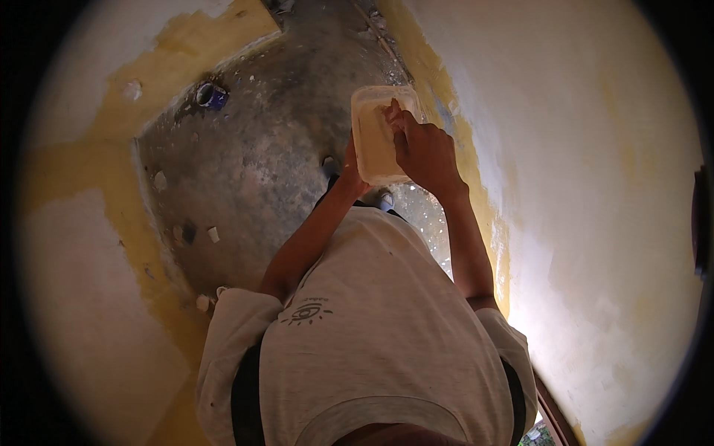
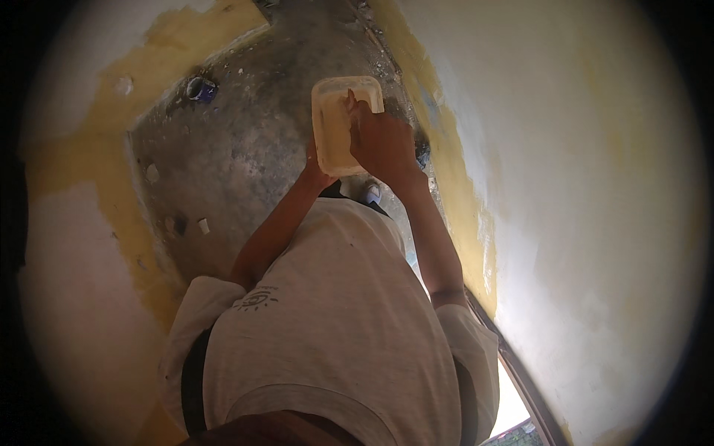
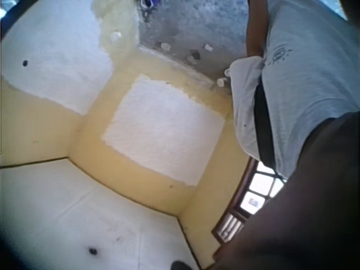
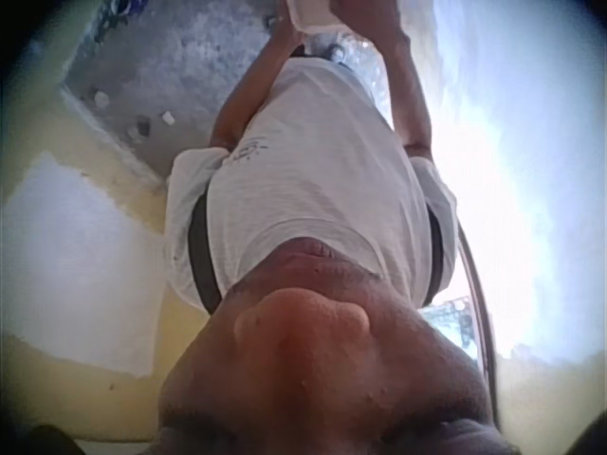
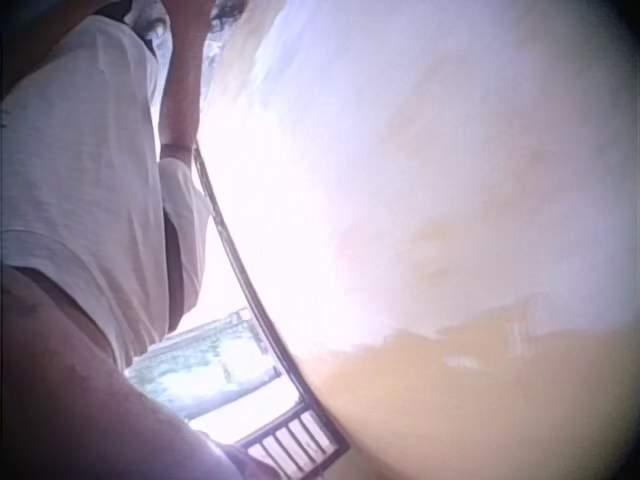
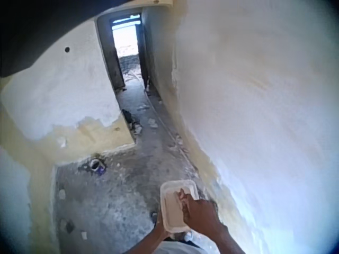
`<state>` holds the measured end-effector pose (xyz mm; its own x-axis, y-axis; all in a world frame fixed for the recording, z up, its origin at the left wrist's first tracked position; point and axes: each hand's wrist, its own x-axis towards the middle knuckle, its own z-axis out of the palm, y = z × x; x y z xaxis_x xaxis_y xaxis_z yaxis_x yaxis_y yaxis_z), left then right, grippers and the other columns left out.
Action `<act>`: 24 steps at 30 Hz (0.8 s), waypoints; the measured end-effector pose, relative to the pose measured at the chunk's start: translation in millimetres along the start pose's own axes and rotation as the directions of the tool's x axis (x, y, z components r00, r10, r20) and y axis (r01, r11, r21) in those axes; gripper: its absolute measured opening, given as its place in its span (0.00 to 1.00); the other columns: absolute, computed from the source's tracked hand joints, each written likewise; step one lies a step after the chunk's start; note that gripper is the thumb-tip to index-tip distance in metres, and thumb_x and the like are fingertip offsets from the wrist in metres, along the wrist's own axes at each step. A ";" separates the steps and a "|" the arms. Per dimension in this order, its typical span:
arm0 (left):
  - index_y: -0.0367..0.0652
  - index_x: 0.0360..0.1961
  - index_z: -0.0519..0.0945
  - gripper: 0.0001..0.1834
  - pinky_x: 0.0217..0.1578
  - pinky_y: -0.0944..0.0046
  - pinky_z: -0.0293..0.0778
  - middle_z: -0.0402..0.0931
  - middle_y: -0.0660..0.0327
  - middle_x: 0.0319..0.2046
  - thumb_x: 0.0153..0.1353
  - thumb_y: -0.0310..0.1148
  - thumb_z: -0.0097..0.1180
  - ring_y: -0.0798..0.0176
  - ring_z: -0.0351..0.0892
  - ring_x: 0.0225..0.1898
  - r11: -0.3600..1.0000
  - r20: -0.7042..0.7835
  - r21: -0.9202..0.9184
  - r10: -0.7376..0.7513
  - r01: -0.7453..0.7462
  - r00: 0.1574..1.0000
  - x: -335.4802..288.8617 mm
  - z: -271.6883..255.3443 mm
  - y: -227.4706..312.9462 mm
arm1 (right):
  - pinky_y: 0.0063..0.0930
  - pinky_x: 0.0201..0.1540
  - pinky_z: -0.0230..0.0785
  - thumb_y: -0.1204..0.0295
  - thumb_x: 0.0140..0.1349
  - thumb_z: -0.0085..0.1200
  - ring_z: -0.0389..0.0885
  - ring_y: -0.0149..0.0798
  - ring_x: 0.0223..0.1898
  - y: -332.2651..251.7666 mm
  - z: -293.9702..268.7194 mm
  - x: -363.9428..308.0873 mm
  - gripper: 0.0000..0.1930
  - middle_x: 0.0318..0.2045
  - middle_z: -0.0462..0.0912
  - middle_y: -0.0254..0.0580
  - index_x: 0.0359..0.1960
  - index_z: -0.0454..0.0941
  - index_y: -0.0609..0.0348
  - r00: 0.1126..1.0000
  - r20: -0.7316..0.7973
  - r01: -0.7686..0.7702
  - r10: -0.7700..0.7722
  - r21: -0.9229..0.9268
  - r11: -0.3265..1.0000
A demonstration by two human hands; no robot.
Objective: The person applies a patching compound to a wall using a putty knife, repeatedly loading the knife from a container and scraping it across the wall surface. They then clean the container and the knife with water from a bucket using a cloth.
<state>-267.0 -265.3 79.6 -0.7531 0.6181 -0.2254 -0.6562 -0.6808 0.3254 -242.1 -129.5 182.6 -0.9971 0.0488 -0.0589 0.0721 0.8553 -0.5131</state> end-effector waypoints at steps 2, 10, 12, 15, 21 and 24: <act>0.50 0.68 0.65 0.29 0.60 0.54 0.76 0.70 0.61 0.63 0.76 0.54 0.32 0.60 0.74 0.62 0.998 -0.043 0.057 0.021 -0.018 0.999 8.8 -2.2 15.7 | 0.49 0.30 0.74 0.68 0.67 0.49 0.82 0.56 0.24 -8.2 3.6 21.2 0.12 0.21 0.81 0.53 0.48 0.75 0.58 0.999 -0.018 0.040 -0.040 -0.028 0.999; 0.54 0.72 0.57 0.29 0.59 0.55 0.78 0.66 0.60 0.65 0.76 0.52 0.39 0.59 0.73 0.63 0.991 0.045 -0.109 -0.068 0.072 0.997 51.9 -45.8 92.4 | 0.48 0.28 0.74 0.69 0.67 0.48 0.82 0.54 0.23 -46.5 23.0 95.7 0.13 0.19 0.80 0.51 0.50 0.75 0.59 0.996 0.021 0.091 -0.090 -0.061 0.994; 0.54 0.72 0.57 0.29 0.59 0.55 0.78 0.66 0.60 0.65 0.75 0.51 0.41 0.59 0.73 0.62 1.000 0.049 0.022 0.014 -0.015 0.999 59.6 -47.8 106.4 | 0.48 0.28 0.74 0.69 0.67 0.48 0.82 0.54 0.23 -51.1 21.7 113.7 0.11 0.19 0.80 0.53 0.47 0.76 0.60 0.996 -0.021 0.091 -0.091 -0.040 0.995; 0.54 0.72 0.57 0.29 0.59 0.55 0.78 0.66 0.60 0.65 0.75 0.51 0.41 0.60 0.74 0.61 0.992 0.026 0.098 0.072 -0.075 0.997 71.6 -42.7 134.3 | 0.48 0.29 0.74 0.69 0.68 0.49 0.82 0.55 0.24 -85.8 34.7 142.0 0.11 0.20 0.81 0.54 0.46 0.76 0.61 0.999 -0.038 0.018 -0.021 -0.078 0.997; 0.51 0.70 0.60 0.29 0.59 0.54 0.77 0.68 0.60 0.64 0.76 0.53 0.39 0.59 0.75 0.61 0.997 0.109 -0.077 0.020 -0.012 0.994 84.6 -60.4 193.0 | 0.49 0.29 0.73 0.68 0.68 0.49 0.81 0.56 0.23 -107.8 53.5 184.5 0.11 0.20 0.80 0.55 0.45 0.76 0.61 0.997 0.002 0.080 -0.080 0.013 0.997; 0.49 0.69 0.63 0.29 0.59 0.53 0.77 0.71 0.59 0.61 0.76 0.55 0.35 0.59 0.75 0.60 0.998 0.056 -0.026 0.054 -0.053 0.997 90.1 -61.6 206.6 | 0.50 0.30 0.73 0.68 0.67 0.49 0.81 0.57 0.24 -108.3 58.1 203.8 0.10 0.20 0.80 0.56 0.43 0.76 0.61 0.996 -0.068 0.056 -0.055 0.012 0.998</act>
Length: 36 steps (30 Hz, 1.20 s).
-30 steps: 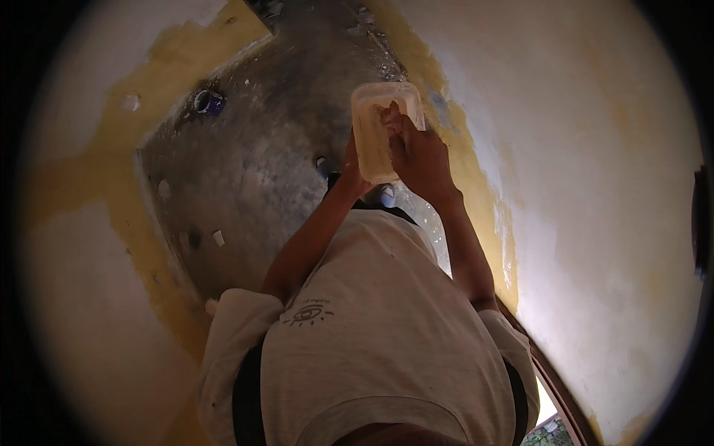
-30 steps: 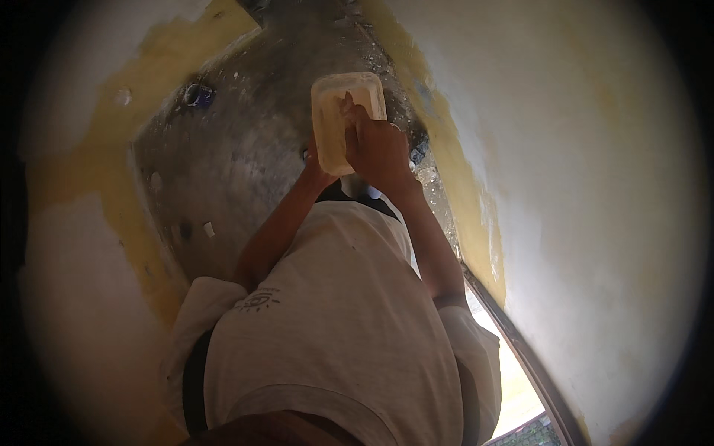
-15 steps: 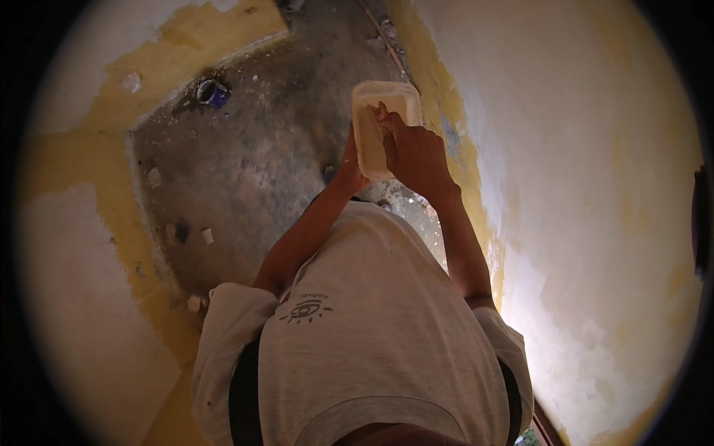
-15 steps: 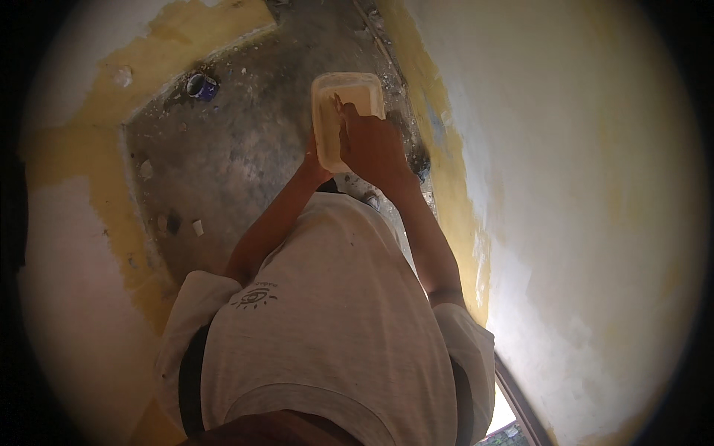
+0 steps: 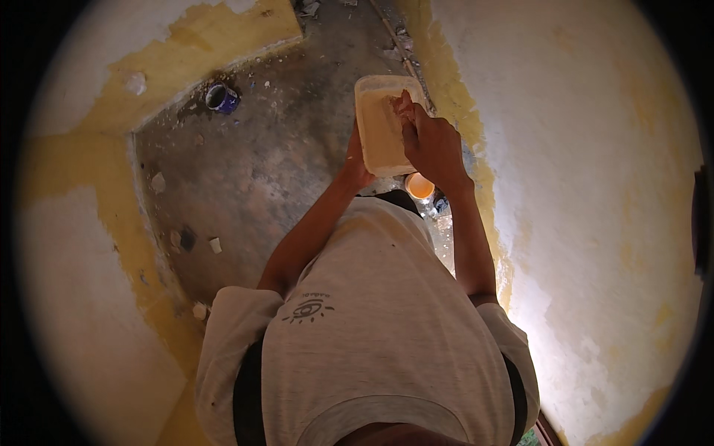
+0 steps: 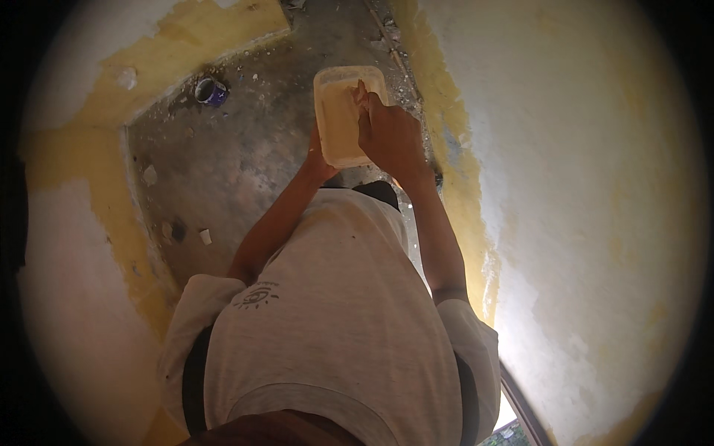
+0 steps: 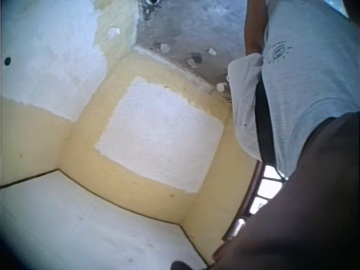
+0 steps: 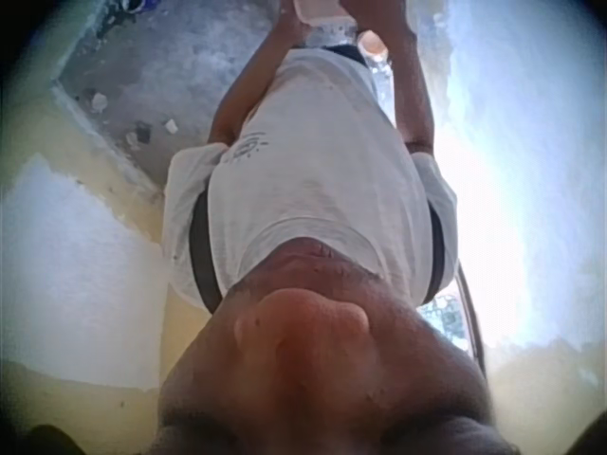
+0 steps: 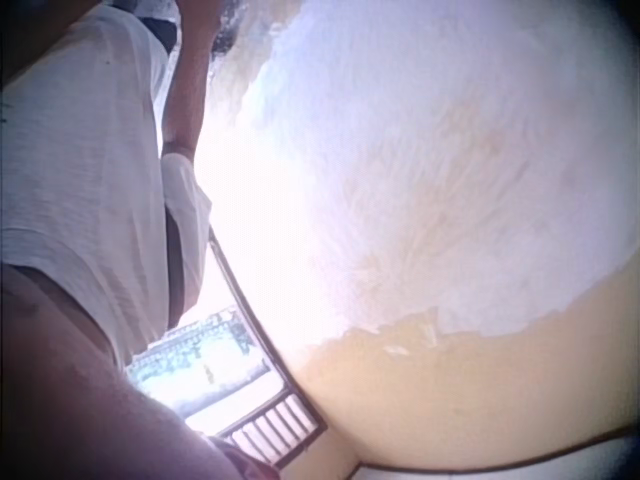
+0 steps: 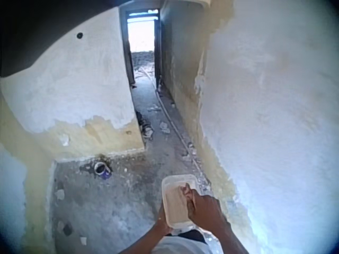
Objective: The person applies a patching compound to a wall using a putty knife, repeatedly loading the knife from a container and scraping it across the wall surface. They then clean the container and the knife with water from a bucket using a cloth.
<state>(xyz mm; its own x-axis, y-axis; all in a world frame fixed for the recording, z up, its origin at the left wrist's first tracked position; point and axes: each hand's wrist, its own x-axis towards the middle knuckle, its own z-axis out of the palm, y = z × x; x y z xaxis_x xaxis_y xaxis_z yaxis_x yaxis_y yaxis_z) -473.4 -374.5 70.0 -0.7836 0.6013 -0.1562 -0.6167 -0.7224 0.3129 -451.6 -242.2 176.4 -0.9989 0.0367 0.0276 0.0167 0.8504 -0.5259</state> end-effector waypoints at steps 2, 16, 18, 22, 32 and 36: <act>0.48 0.68 0.65 0.30 0.59 0.53 0.76 0.72 0.59 0.61 0.75 0.56 0.33 0.58 0.75 0.60 0.999 -0.073 0.038 0.030 -0.027 0.997 7.5 -0.2 5.9 | 0.51 0.30 0.72 0.69 0.66 0.50 0.81 0.58 0.24 -16.8 6.2 10.3 0.10 0.20 0.80 0.56 0.42 0.76 0.61 0.999 -0.051 -0.013 0.014 0.007 1.000; 0.47 0.67 0.67 0.39 0.61 0.51 0.71 0.71 0.57 0.61 0.65 0.63 0.32 0.53 0.73 0.61 1.000 -0.250 0.016 -0.021 0.026 0.968 101.6 -0.7 48.6 | 0.45 0.32 0.74 0.71 0.64 0.51 0.81 0.56 0.23 32.9 -29.2 108.1 0.08 0.19 0.80 0.54 0.39 0.76 0.64 0.977 -0.059 -0.194 0.203 0.137 0.971; 0.48 0.67 0.67 0.38 0.61 0.50 0.71 0.71 0.57 0.61 0.67 0.63 0.32 0.54 0.73 0.61 0.999 -0.188 0.034 -0.008 0.014 0.982 133.3 3.6 56.6 | 0.46 0.32 0.74 0.71 0.64 0.51 0.81 0.57 0.23 47.7 -17.5 133.1 0.08 0.19 0.80 0.56 0.39 0.76 0.64 0.978 -0.115 -0.159 0.173 0.122 0.980; 0.49 0.67 0.67 0.36 0.62 0.50 0.71 0.73 0.57 0.60 0.70 0.62 0.33 0.54 0.74 0.60 0.994 -0.223 0.093 0.071 -0.051 0.972 198.9 25.1 69.0 | 0.50 0.32 0.73 0.70 0.64 0.51 0.81 0.59 0.24 52.0 -18.2 183.1 0.09 0.20 0.80 0.58 0.39 0.75 0.65 0.990 -0.064 -0.117 0.128 0.158 0.981; 0.51 0.71 0.62 0.32 0.66 0.50 0.66 0.67 0.59 0.67 0.73 0.55 0.36 0.55 0.69 0.65 0.984 0.080 -0.175 -0.016 0.030 0.997 311.9 11.0 73.3 | 0.50 0.29 0.73 0.70 0.63 0.51 0.81 0.58 0.23 107.3 -62.1 285.3 0.09 0.18 0.79 0.55 0.38 0.75 0.64 0.999 -0.030 -0.011 0.012 0.035 0.999; 0.49 0.69 0.66 0.31 0.62 0.52 0.72 0.71 0.58 0.63 0.73 0.55 0.38 0.56 0.75 0.61 0.996 -0.066 -0.091 -0.009 0.003 0.998 333.0 19.8 78.9 | 0.51 0.28 0.72 0.68 0.64 0.50 0.80 0.59 0.23 133.8 -75.3 307.5 0.09 0.18 0.79 0.56 0.36 0.75 0.63 1.000 -0.011 0.019 -0.018 0.072 0.997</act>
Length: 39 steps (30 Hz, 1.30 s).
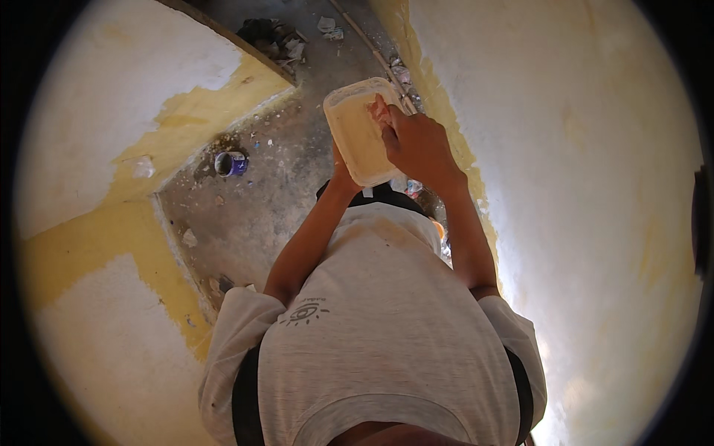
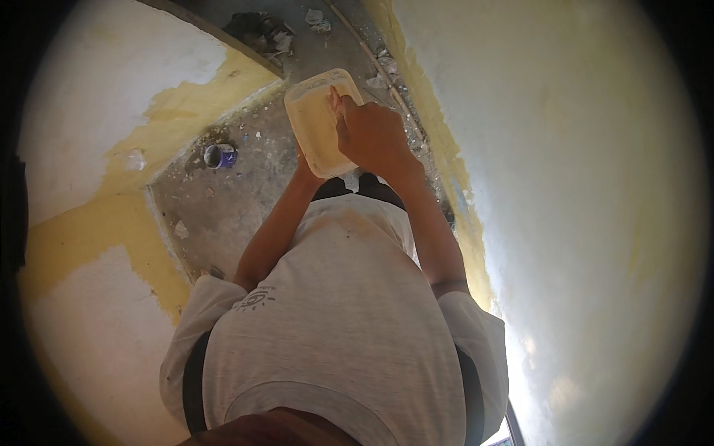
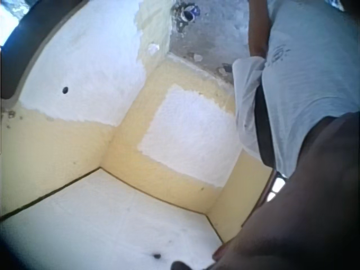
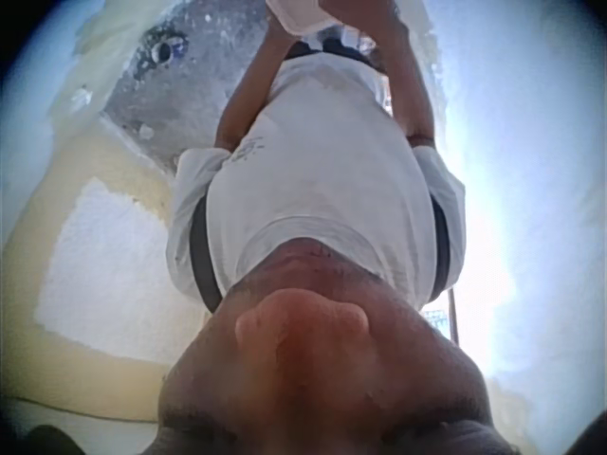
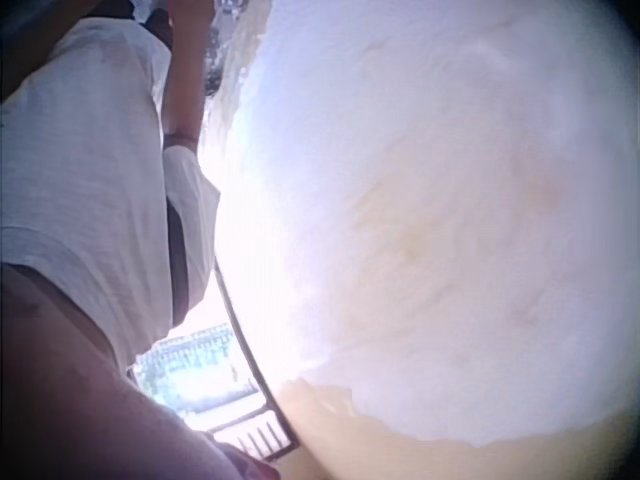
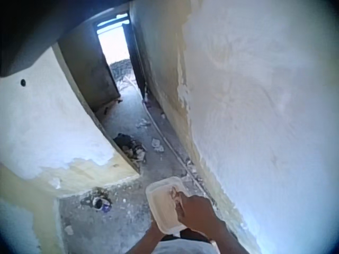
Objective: The person applies a patching compound to a wall using a putty knife, repeatedly loading the knife from a container and scraping it across the wall surface. They then clean the container and the knife with water from a bucket using a cloth.
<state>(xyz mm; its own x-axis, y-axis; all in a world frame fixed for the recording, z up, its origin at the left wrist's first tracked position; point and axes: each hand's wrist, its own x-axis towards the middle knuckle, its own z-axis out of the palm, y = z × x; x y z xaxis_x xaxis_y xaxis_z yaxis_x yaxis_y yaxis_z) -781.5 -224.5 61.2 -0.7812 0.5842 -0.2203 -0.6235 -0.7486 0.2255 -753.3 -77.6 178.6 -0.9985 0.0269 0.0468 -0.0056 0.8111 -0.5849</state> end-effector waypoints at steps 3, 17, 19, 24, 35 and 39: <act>0.49 0.69 0.66 0.32 0.63 0.52 0.71 0.71 0.57 0.63 0.72 0.57 0.39 0.55 0.74 0.61 0.999 0.012 0.052 0.016 -0.017 1.000 13.9 5.5 3.1 | 0.51 0.29 0.72 0.67 0.64 0.50 0.80 0.60 0.24 4.6 -11.6 15.9 0.10 0.19 0.79 0.57 0.36 0.75 0.63 0.996 -0.057 -0.063 0.065 0.032 0.997; 0.54 0.74 0.57 0.31 0.70 0.50 0.60 0.59 0.60 0.72 0.75 0.54 0.33 0.56 0.63 0.70 0.955 0.413 -0.227 -0.082 0.190 0.907 91.2 -3.8 34.9 | 0.49 0.29 0.73 0.68 0.64 0.51 0.81 0.57 0.22 -13.2 10.1 83.8 0.09 0.19 0.79 0.56 0.36 0.74 0.63 0.989 -0.060 -0.139 0.135 -0.060 0.989; 0.53 0.74 0.58 0.32 0.69 0.50 0.62 0.60 0.60 0.71 0.75 0.55 0.33 0.55 0.64 0.69 0.974 0.403 -0.164 -0.076 0.154 0.912 99.6 -8.6 47.4 | 0.49 0.28 0.72 0.69 0.63 0.51 0.80 0.57 0.22 -18.0 14.1 94.8 0.09 0.18 0.79 0.55 0.36 0.74 0.63 0.996 -0.011 -0.084 0.084 -0.069 0.994; 0.54 0.73 0.59 0.32 0.69 0.50 0.62 0.63 0.61 0.70 0.75 0.57 0.31 0.55 0.65 0.69 0.898 0.434 -0.298 -0.174 0.323 0.884 128.7 -0.6 86.8 | 0.49 0.28 0.72 0.69 0.63 0.51 0.79 0.56 0.21 -17.5 13.5 130.8 0.08 0.18 0.79 0.54 0.36 0.74 0.62 0.996 -0.032 -0.087 0.084 -0.089 0.992; 0.54 0.72 0.61 0.34 0.66 0.51 0.66 0.65 0.60 0.68 0.73 0.61 0.31 0.56 0.68 0.67 0.935 0.397 -0.144 -0.244 0.323 0.885 175.8 -3.0 164.0 | 0.52 0.27 0.71 0.70 0.62 0.51 0.80 0.58 0.22 -35.7 35.5 206.9 0.09 0.19 0.78 0.56 0.37 0.75 0.63 0.982 -0.130 -0.153 0.137 -0.116 0.981; 0.54 0.72 0.62 0.34 0.66 0.53 0.66 0.67 0.61 0.66 0.73 0.62 0.32 0.57 0.70 0.65 0.946 0.217 0.016 -0.318 0.323 0.923 188.6 0.7 186.9 | 0.52 0.28 0.72 0.68 0.62 0.50 0.80 0.59 0.22 -70.0 53.8 231.6 0.10 0.19 0.79 0.57 0.38 0.75 0.64 0.966 -0.203 -0.181 0.162 -0.081 0.980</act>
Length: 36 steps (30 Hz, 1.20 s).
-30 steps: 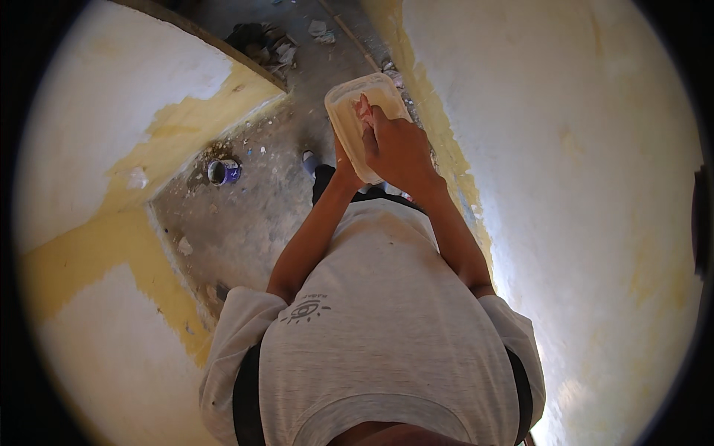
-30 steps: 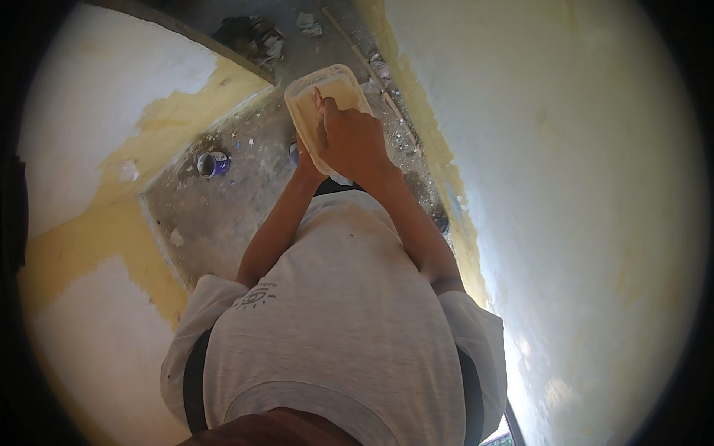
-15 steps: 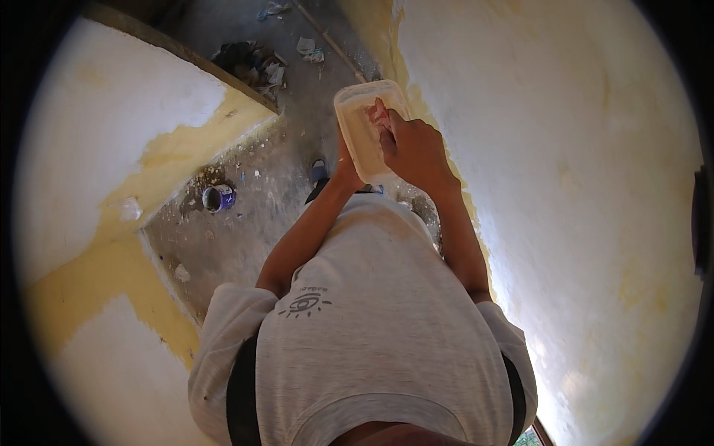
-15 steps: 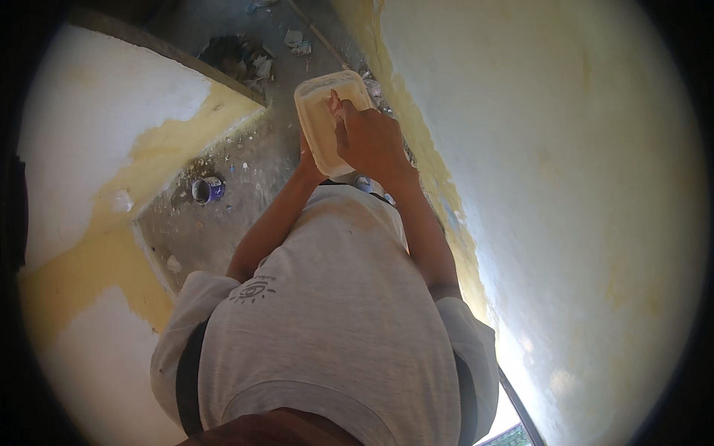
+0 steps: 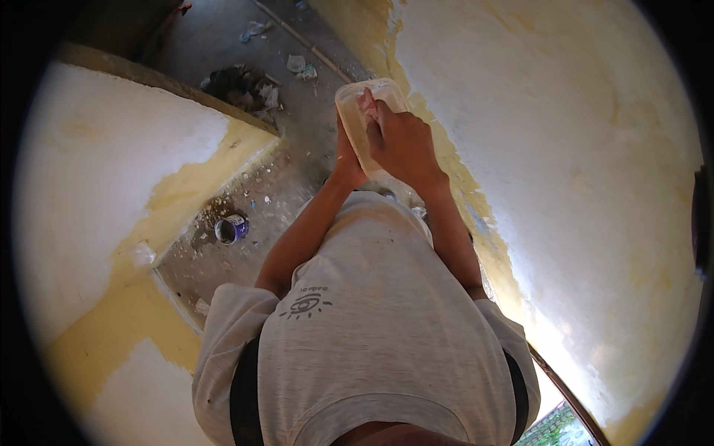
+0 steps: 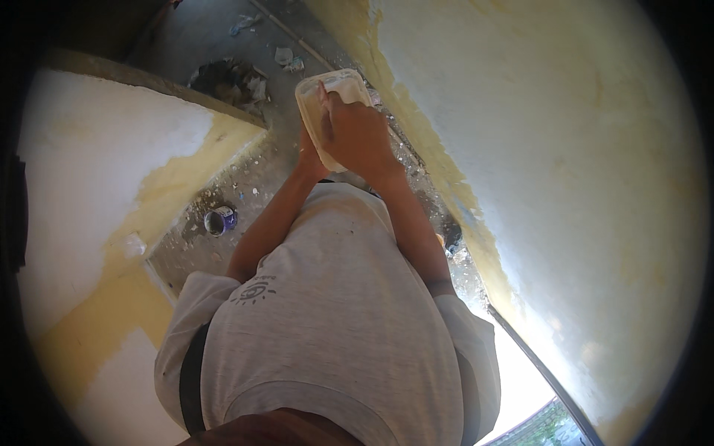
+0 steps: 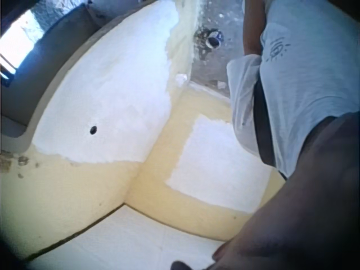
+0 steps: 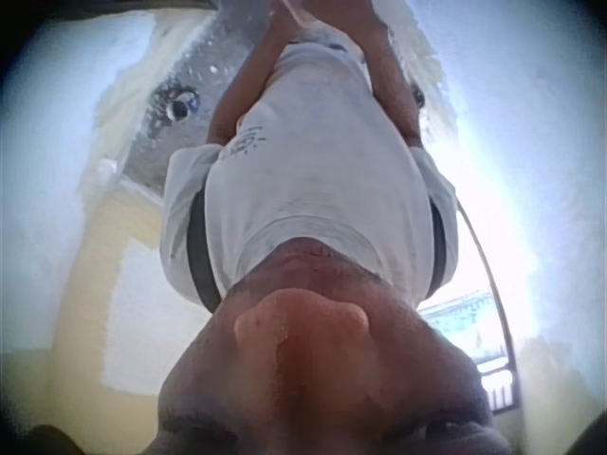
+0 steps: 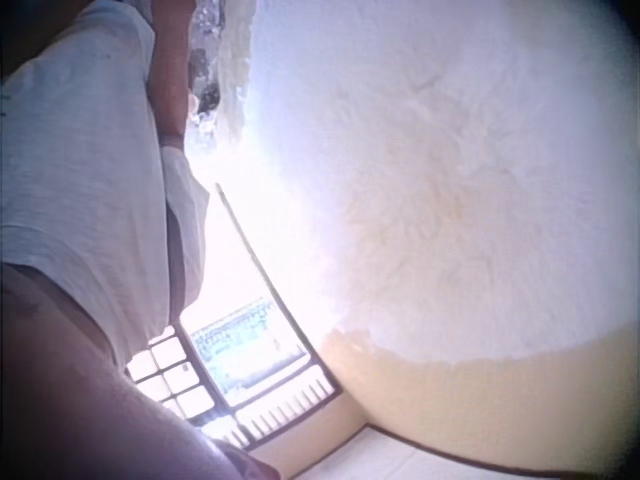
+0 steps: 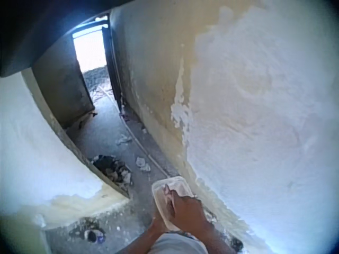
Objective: The person applies a patching compound to a wall using a putty knife, repeatedly loading the knife from a container and scraping it across the wall surface. They then clean the container and the knife with water from a bucket using a cloth.
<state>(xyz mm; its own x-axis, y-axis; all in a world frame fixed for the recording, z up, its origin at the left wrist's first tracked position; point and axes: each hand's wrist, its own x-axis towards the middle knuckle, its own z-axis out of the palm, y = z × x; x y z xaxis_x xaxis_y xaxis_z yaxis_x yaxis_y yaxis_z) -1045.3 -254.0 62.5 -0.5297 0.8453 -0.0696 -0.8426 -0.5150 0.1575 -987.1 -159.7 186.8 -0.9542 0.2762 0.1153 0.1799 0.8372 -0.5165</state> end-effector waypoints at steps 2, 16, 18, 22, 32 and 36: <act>0.54 0.71 0.63 0.34 0.65 0.53 0.67 0.69 0.61 0.65 0.73 0.61 0.33 0.57 0.70 0.64 0.999 -0.039 0.049 -0.015 0.017 0.999 0.7 -2.9 14.5 | 0.52 0.27 0.72 0.68 0.63 0.50 0.80 0.59 0.22 -16.6 17.3 0.3 0.11 0.19 0.79 0.58 0.38 0.75 0.64 1.000 0.020 0.018 -0.018 0.008 1.000; 0.54 0.70 0.64 0.32 0.63 0.50 0.70 0.69 0.62 0.65 0.73 0.60 0.33 0.57 0.71 0.64 0.990 -0.199 0.037 -0.129 0.139 0.971 -23.3 -14.0 80.5 | 0.51 0.30 0.72 0.69 0.63 0.51 0.81 0.59 0.25 -48.4 41.7 19.8 0.10 0.19 0.79 0.56 0.40 0.76 0.63 0.999 0.040 -0.010 0.011 -0.033 0.999; 0.52 0.69 0.65 0.38 0.62 0.49 0.72 0.71 0.60 0.63 0.70 0.67 0.30 0.54 0.73 0.62 0.990 -0.159 0.046 -0.122 0.131 0.980 -28.4 -9.7 86.4 | 0.50 0.30 0.72 0.70 0.63 0.50 0.81 0.59 0.25 -45.0 39.5 18.5 0.10 0.19 0.79 0.56 0.40 0.76 0.64 0.999 0.028 -0.044 0.045 -0.026 0.999; 0.51 0.68 0.66 0.41 0.62 0.49 0.72 0.72 0.59 0.62 0.69 0.70 0.29 0.53 0.74 0.61 0.989 -0.122 0.087 -0.108 0.119 0.987 -34.7 -5.7 92.0 | 0.52 0.33 0.73 0.70 0.63 0.51 0.81 0.61 0.26 -44.2 39.5 19.3 0.09 0.21 0.80 0.57 0.40 0.76 0.63 0.979 -0.045 -0.196 0.201 0.097 0.976; 0.50 0.74 0.57 0.33 0.70 0.50 0.60 0.60 0.60 0.71 0.75 0.56 0.31 0.55 0.64 0.69 0.999 0.132 -0.019 -0.032 0.035 0.991 -42.7 -55.0 96.5 | 0.53 0.31 0.74 0.69 0.63 0.52 0.81 0.63 0.26 -69.5 71.5 19.4 0.09 0.21 0.80 0.60 0.36 0.75 0.64 0.979 -0.029 -0.204 0.204 0.006 0.979; 0.50 0.71 0.62 0.34 0.66 0.51 0.66 0.66 0.60 0.67 0.73 0.60 0.31 0.56 0.69 0.66 0.985 -0.204 0.167 -0.012 0.047 0.979 -48.2 -22.4 101.2 | 0.52 0.30 0.74 0.68 0.63 0.52 0.82 0.62 0.26 -82.4 83.8 24.1 0.10 0.21 0.80 0.60 0.36 0.75 0.65 0.979 -0.052 -0.201 0.199 -0.026 0.979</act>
<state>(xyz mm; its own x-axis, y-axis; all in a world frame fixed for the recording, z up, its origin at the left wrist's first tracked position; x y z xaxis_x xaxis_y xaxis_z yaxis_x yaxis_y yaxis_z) -1107.2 -350.1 59.7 -0.5280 0.8047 -0.2713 -0.8386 -0.4436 0.3162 -1044.9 -261.6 161.1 -0.8854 0.4617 0.0540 0.3741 0.7766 -0.5070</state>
